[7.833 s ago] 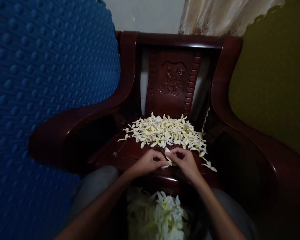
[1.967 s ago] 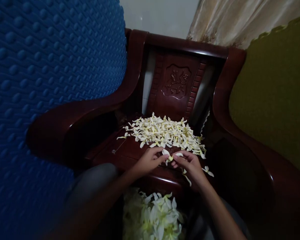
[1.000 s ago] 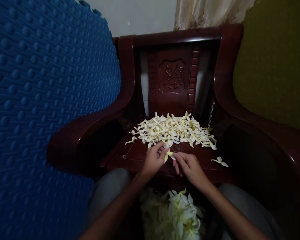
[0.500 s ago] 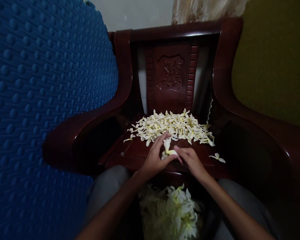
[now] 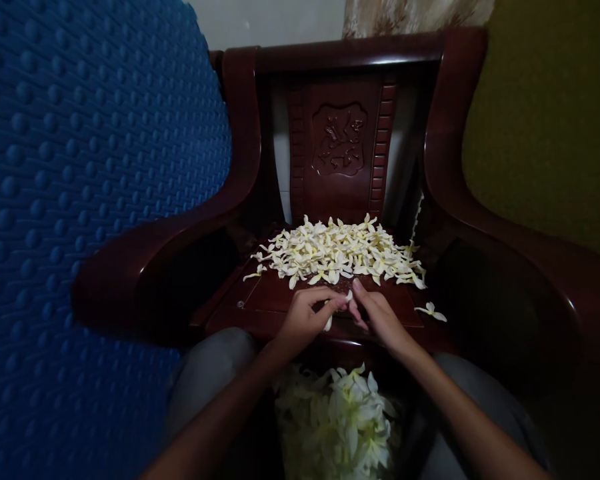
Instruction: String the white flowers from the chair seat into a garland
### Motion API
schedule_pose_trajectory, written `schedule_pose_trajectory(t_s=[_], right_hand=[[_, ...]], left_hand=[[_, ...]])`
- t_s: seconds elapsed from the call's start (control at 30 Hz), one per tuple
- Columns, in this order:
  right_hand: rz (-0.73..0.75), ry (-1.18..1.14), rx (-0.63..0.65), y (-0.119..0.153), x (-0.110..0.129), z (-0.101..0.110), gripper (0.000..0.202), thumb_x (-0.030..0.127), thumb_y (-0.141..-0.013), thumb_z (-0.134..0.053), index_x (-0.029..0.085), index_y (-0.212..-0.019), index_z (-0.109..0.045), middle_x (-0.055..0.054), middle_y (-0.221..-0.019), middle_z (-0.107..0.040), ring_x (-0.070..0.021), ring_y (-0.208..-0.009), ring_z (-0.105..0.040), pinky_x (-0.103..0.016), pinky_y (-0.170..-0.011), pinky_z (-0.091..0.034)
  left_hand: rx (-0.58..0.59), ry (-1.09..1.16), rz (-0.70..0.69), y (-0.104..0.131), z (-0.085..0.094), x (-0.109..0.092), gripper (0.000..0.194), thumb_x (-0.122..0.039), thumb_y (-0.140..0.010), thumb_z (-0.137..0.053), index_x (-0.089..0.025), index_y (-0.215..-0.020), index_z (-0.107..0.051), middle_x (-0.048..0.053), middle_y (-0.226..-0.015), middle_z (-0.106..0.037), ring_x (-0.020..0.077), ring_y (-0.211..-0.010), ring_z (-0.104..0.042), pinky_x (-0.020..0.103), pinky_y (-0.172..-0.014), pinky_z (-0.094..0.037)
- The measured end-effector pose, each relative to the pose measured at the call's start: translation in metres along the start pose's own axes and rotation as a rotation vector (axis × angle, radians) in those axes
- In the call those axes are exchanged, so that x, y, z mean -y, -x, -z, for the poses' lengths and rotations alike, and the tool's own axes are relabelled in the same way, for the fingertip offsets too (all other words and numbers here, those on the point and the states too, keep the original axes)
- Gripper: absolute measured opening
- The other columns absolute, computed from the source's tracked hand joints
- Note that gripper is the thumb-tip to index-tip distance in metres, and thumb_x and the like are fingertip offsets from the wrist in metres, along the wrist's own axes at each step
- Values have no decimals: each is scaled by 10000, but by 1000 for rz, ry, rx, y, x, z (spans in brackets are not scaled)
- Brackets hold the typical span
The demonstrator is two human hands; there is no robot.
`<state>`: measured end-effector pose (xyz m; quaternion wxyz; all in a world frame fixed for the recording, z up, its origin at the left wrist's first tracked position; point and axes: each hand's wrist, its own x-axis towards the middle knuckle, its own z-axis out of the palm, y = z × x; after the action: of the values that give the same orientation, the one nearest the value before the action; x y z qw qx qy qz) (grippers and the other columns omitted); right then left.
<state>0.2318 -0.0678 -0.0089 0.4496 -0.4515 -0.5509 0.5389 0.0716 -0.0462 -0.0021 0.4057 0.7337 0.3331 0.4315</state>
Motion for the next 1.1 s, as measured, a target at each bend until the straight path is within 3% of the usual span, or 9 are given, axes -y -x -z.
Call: schedule_pose_trajectory(t_s=[0.17,0.33,0.43,0.6,0.77,0.9,1.1], right_hand=[[76,53,35,2,4,1,606,656,-862,-412,180,-492,-469,41,-407,-389,-89,-412,-332,-236,-449,-243],[139,100,13,4,9,4,536,625,-803,-547,174,-520,-489,50,-462,-385,-79,-447,-298,-239,-449,-226],[161,42,-15,3,9,5,407,545,-780,-630,173,-636,-548,39,-521,-480,-84,-465,-368,-226,-452,-272],[174,-41,-67,3,10,6,329,470,-742,-698,188,-880,-603,37,-583,-534,-108,-501,-487,-223,-469,-360],[163,-51,-61,4,12,8,307,458,-733,-707,165,-800,-642,45,-514,-522,-82,-433,-424,-211,-425,-311],[143,-71,-89,3,10,8,319,453,-692,-744,159,-779,-657,40,-512,-537,-81,-436,-426,-209,-428,-320],[115,-85,-130,1,5,5,348,476,-650,-764,160,-771,-685,-3,-603,-620,-123,-532,-537,-233,-492,-404]], left_hand=[[11,271,188,3,-5,-2,294,-357,-814,-619,-105,-666,-649,58,-653,-657,146,-615,-587,228,-589,-428],[38,464,238,6,-9,-1,271,-375,-774,-671,-119,-697,-623,60,-694,-670,161,-676,-620,254,-657,-465],[-11,567,297,6,-9,0,273,-347,-679,-766,-139,-741,-600,40,-701,-676,162,-690,-636,270,-690,-485],[90,498,327,6,-10,-1,295,-405,-762,-685,-113,-748,-644,81,-718,-699,164,-653,-630,269,-641,-479],[79,577,364,6,-14,3,298,-400,-780,-663,-112,-712,-625,80,-702,-696,163,-607,-629,263,-610,-469],[72,487,355,4,-13,3,314,-411,-785,-648,-105,-717,-659,68,-683,-685,128,-556,-581,217,-529,-419],[65,484,401,2,-8,-2,318,-421,-694,-731,-112,-759,-697,55,-739,-694,173,-693,-637,274,-659,-513]])
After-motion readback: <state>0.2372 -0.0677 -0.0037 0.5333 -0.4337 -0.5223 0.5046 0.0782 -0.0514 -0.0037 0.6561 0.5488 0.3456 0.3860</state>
